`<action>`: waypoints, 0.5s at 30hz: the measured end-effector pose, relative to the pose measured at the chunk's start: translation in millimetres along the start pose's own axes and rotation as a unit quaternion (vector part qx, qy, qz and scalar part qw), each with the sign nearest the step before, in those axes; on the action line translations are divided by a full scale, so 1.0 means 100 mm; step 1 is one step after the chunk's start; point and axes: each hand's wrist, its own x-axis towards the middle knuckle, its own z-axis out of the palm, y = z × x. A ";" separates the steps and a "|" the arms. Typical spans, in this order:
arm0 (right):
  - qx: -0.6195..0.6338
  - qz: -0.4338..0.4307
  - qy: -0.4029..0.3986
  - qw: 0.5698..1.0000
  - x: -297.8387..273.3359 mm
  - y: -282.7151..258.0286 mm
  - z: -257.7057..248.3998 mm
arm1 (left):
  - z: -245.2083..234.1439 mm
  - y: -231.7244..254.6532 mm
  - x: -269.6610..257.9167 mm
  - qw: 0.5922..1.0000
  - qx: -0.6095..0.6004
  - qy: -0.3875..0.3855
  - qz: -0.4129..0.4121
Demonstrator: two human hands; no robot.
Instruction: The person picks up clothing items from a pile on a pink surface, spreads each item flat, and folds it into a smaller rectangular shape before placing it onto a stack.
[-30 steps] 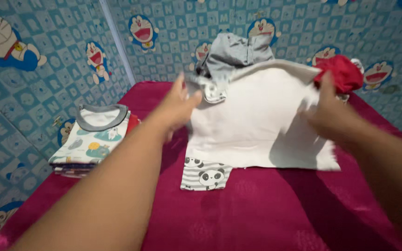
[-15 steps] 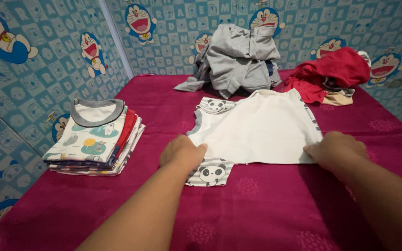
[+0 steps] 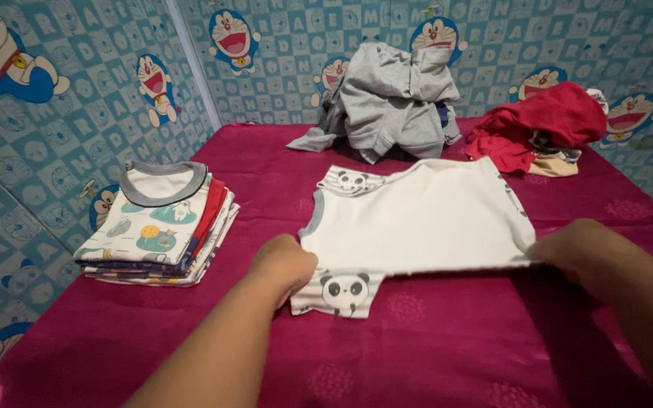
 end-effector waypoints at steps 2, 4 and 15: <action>-0.172 -0.047 0.114 0.977 -0.23 -0.11 -0.08 | -0.14 0.05 -0.15 0.997 0.071 -0.012 -0.003; -0.270 -0.100 0.182 0.940 -0.61 -0.25 -0.08 | -0.18 0.15 -0.28 0.994 0.083 0.064 0.028; -0.279 -0.469 0.040 0.837 -1.06 -0.47 0.96 | 0.77 0.46 -0.05 0.944 0.124 -0.056 0.300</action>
